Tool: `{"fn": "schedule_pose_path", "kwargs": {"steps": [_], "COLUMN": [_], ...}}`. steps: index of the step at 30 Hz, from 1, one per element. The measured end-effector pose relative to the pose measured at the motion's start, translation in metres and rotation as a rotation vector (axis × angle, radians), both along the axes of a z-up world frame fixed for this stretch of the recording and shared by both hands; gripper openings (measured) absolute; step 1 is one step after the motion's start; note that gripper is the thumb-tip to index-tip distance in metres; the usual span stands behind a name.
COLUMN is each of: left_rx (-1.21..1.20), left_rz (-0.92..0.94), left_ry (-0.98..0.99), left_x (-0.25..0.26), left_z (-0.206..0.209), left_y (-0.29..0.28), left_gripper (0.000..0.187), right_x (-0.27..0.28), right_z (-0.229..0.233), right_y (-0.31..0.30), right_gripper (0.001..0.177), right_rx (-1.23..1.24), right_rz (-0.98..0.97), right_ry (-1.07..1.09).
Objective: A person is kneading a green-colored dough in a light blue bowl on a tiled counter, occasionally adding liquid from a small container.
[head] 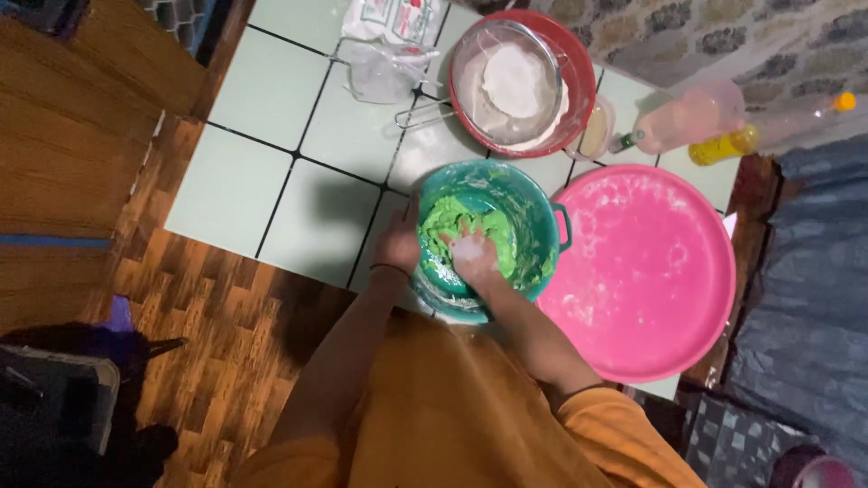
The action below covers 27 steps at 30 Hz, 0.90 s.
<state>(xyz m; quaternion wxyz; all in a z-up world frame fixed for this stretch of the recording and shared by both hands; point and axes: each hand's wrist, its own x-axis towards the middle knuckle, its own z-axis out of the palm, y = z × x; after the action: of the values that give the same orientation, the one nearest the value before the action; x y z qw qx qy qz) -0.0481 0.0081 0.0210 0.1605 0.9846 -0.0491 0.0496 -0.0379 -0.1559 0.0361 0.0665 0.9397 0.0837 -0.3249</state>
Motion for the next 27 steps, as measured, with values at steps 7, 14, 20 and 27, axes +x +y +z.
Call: {"fn": "schedule_pose_path", "kwargs": {"steps": [7, 14, 20, 27], "left_rx": [-0.079, 0.010, -0.003, -0.059], "left_rz": [-0.015, -0.077, -0.070, -0.073], "left_ry": [0.238, 0.183, -0.004, -0.020], "left_x": [-0.010, -0.021, -0.032, -0.028], "left_z": [-0.010, 0.023, 0.007, -0.004], "left_y": [0.015, 0.031, 0.028, 0.029], "left_gripper": [0.090, 0.096, 0.091, 0.088], "right_x": [0.005, -0.124, -0.101, -0.075], "right_z": [0.021, 0.034, 0.104, -0.062], "right_y": [-0.050, -0.095, -0.034, -0.031], "right_gripper": [0.026, 0.079, 0.078, 0.056], "right_rx": [0.312, 0.674, 0.003, 0.021], "right_rz": [0.032, 0.077, -0.101, -0.220], "right_ry": [-0.237, -0.038, 0.171, -0.037]}}
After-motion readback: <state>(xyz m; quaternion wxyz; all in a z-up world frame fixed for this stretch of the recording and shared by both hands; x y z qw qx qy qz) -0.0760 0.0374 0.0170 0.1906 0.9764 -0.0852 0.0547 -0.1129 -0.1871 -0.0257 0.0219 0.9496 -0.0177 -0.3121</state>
